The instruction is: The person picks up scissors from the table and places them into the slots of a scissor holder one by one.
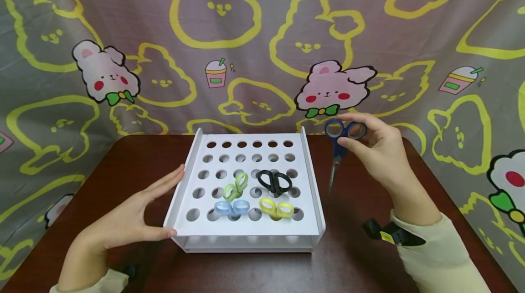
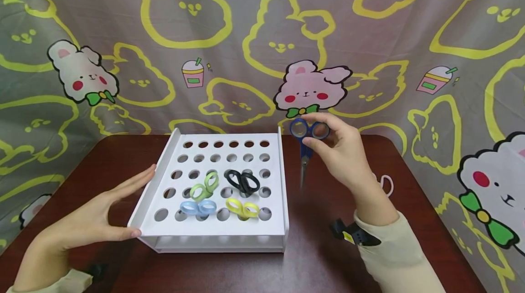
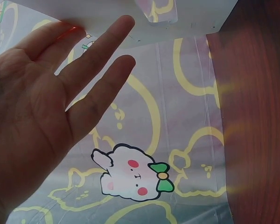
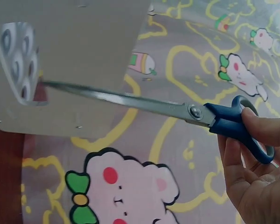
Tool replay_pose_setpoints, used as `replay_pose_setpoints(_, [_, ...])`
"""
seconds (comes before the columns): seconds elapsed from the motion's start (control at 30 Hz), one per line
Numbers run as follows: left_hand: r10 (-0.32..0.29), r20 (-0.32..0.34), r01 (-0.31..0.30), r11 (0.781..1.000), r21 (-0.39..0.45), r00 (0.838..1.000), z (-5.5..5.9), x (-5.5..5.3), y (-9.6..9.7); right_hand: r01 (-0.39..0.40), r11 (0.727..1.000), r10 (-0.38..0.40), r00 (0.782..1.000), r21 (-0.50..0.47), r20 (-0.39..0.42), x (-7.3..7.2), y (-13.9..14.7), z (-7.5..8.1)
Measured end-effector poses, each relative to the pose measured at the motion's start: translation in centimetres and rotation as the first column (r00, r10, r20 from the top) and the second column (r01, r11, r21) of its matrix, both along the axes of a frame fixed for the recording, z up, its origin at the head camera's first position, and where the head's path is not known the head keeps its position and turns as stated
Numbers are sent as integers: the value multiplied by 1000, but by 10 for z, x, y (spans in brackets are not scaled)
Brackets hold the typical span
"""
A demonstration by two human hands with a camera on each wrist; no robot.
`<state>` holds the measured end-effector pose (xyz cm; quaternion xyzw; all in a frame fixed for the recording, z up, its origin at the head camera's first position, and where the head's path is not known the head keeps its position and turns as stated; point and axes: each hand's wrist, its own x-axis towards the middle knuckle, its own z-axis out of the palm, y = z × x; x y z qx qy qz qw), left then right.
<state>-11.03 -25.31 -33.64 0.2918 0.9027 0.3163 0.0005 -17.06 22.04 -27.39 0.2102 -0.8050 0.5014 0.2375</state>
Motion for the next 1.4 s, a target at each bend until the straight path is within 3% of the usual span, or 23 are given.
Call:
replay_pose_setpoints(0.43, [-22,-2,22,1000,6,1000,4,2,2,10,993,-15,999,-114,-39,1,-11,29])
replay_pose_setpoints(0.67, [-17,8,17,1000,11,1000,3,2,3,-101,967,86,994,-232,-72,1,-22,40])
replay_pose_setpoints(1.03, [9,27,-10,1000,8,1000,3,2,3,-219,947,185,970,-236,-158,-15,-46,48])
replay_pose_setpoints(1.4, [0,20,0,1000,19,1000,1,2,2,-265,940,247,963,-216,-107,-32,-77,51])
